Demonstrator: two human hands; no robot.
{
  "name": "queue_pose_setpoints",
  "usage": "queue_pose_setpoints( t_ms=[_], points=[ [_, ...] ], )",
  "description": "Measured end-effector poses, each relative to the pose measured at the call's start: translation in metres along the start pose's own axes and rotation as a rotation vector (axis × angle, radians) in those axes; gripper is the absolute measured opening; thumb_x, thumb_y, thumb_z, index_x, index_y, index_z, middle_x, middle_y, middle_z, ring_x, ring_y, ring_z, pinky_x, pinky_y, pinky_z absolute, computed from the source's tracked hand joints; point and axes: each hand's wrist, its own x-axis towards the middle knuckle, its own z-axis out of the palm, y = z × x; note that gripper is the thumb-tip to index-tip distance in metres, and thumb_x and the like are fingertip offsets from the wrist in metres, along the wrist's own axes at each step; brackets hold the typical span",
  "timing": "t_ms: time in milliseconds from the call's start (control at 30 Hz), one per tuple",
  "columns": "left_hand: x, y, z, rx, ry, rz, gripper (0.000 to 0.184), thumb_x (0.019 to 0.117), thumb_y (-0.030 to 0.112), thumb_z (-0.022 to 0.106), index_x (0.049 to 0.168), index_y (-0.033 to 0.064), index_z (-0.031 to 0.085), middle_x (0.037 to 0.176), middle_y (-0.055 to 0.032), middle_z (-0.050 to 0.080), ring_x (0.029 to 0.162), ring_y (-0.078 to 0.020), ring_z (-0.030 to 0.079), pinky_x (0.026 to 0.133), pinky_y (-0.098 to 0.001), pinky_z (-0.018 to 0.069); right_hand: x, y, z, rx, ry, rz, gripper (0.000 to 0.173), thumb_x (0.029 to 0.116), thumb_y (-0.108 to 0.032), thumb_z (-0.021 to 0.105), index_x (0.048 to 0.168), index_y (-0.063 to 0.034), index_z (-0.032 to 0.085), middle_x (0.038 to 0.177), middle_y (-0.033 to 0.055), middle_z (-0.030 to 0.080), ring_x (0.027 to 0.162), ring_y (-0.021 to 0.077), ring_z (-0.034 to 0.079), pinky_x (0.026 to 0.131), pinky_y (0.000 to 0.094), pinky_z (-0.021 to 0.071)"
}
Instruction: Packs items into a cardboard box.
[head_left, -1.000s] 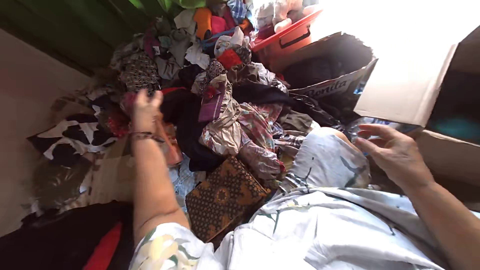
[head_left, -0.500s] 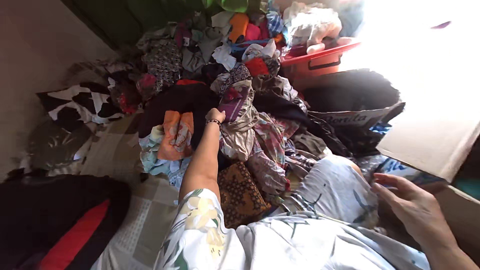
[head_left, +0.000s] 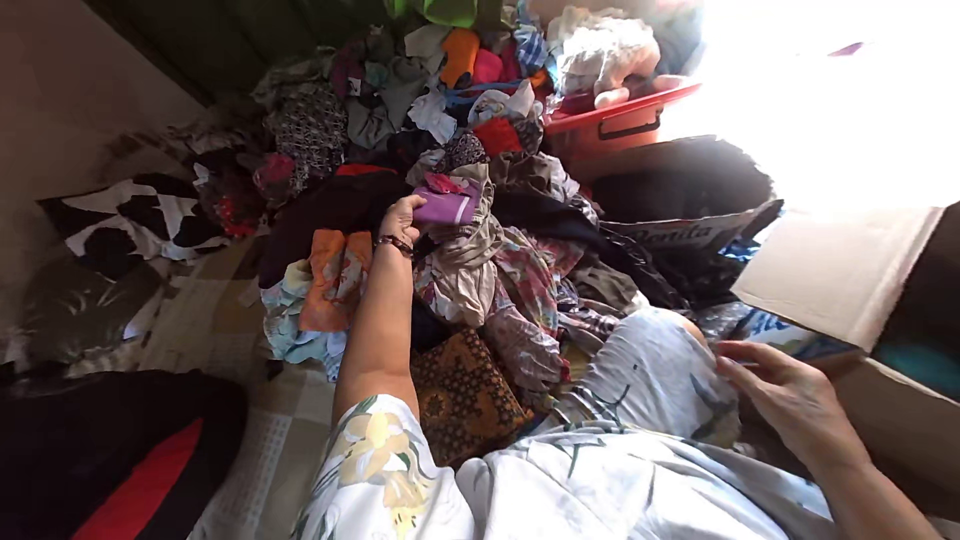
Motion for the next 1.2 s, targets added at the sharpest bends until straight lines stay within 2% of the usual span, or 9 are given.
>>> queue_pose_setpoints(
  t_ms=[67, 267, 333, 433, 500, 567, 633, 833, 1200],
  points=[
    [-0.019, 0.010, 0.005, -0.200, -0.054, -0.009, 0.021, 0.0957, 0.005, 0.053, 0.116, 0.0022, 0.054, 0.099, -0.0105, 0.061, 0.079, -0.0146, 0.063, 0.068, -0.0263, 0.0556, 0.001, -0.001, 0.001, 0.027, -0.010, 0.007, 0.029, 0.0929, -0.012, 0.064, 0.117, 0.0040, 0.066, 0.103, 0.0142, 0.069, 0.082, 0.0135, 0.068, 0.076, 0.0323, 0.0581],
    [-0.145, -0.037, 0.030, -0.236, -0.251, -0.070, 0.015, 0.0969, 0.005, 0.054, 0.112, 0.0051, 0.057, 0.090, -0.0057, 0.064, 0.074, -0.0126, 0.063, 0.065, -0.0278, 0.0552, -0.004, -0.020, 0.012, 0.274, -0.365, 0.181, 0.041, 0.0951, -0.030, 0.060, 0.125, -0.0026, 0.065, 0.107, 0.0043, 0.071, 0.088, 0.0150, 0.072, 0.074, 0.0331, 0.0623],
    [-0.184, -0.074, 0.044, -0.292, -0.386, -0.186, 0.033, 0.0959, -0.005, 0.052, 0.127, 0.0043, 0.047, 0.092, -0.0085, 0.065, 0.074, -0.0141, 0.067, 0.062, -0.0285, 0.0578, -0.007, -0.025, 0.024, 0.415, -0.477, 0.271, 0.067, 0.0952, -0.057, 0.056, 0.137, -0.0044, 0.056, 0.112, 0.0037, 0.071, 0.095, 0.0182, 0.073, 0.076, 0.0356, 0.0628],
    [-0.228, -0.136, 0.055, -0.325, -0.608, -0.330, 0.061, 0.0928, -0.012, 0.052, 0.148, 0.0059, 0.032, 0.113, -0.0121, 0.065, 0.091, -0.0180, 0.069, 0.076, -0.0350, 0.0595, -0.008, -0.035, 0.040, 0.621, -0.461, 0.344, 0.105, 0.0751, -0.084, 0.063, 0.145, -0.0087, 0.044, 0.117, 0.0030, 0.070, 0.100, 0.0217, 0.072, 0.074, 0.0412, 0.0632],
    [-0.246, -0.169, 0.060, -0.350, -0.707, -0.398, 0.066, 0.0893, -0.017, 0.052, 0.146, 0.0073, 0.031, 0.116, -0.0121, 0.064, 0.095, -0.0193, 0.069, 0.081, -0.0373, 0.0601, -0.006, -0.035, 0.046, 0.667, -0.368, 0.289, 0.075, 0.0890, -0.050, 0.068, 0.145, -0.0081, 0.042, 0.109, 0.0030, 0.071, 0.090, 0.0161, 0.073, 0.073, 0.0363, 0.0631],
    [-0.257, -0.187, 0.062, -0.305, -0.753, -0.410, 0.071, 0.0864, -0.020, 0.054, 0.147, 0.0058, 0.028, 0.117, -0.0115, 0.064, 0.098, -0.0178, 0.069, 0.084, -0.0359, 0.0599, -0.008, -0.034, 0.047, 0.601, -0.295, 0.221, 0.069, 0.0820, -0.006, 0.066, 0.146, -0.0029, 0.041, 0.105, 0.0046, 0.070, 0.086, 0.0128, 0.072, 0.075, 0.0321, 0.0626],
    [-0.257, -0.188, 0.064, -0.248, -0.722, -0.428, 0.055, 0.0883, -0.016, 0.055, 0.137, 0.0020, 0.039, 0.106, -0.0102, 0.068, 0.091, -0.0163, 0.070, 0.081, -0.0346, 0.0604, -0.011, -0.033, 0.045, 0.578, -0.318, 0.208, 0.074, 0.0777, 0.007, 0.064, 0.147, -0.0012, 0.039, 0.110, 0.0077, 0.070, 0.091, 0.0147, 0.072, 0.080, 0.0334, 0.0625],
    [-0.236, -0.179, 0.074, -0.443, -0.537, -0.606, 0.017, 0.0963, 0.002, 0.044, 0.097, 0.0083, 0.060, 0.081, -0.0049, 0.070, 0.075, -0.0135, 0.070, 0.069, -0.0303, 0.0596, -0.011, -0.038, 0.042, 0.596, -0.466, 0.164, 0.074, 0.0793, 0.007, 0.065, 0.147, -0.0034, 0.037, 0.112, 0.0058, 0.071, 0.096, 0.0139, 0.072, 0.085, 0.0329, 0.0617],
    [-0.205, -0.167, 0.075, -0.442, -0.433, -0.391, 0.014, 0.1012, 0.000, 0.047, 0.102, 0.0077, 0.060, 0.082, -0.0051, 0.070, 0.075, -0.0140, 0.070, 0.068, -0.0317, 0.0599, -0.015, -0.044, 0.044, 0.498, -0.530, 0.187, 0.079, 0.0842, 0.006, 0.064, 0.154, -0.0067, 0.030, 0.130, 0.0091, 0.062, 0.100, 0.0145, 0.071, 0.085, 0.0316, 0.0613]
  ],
)
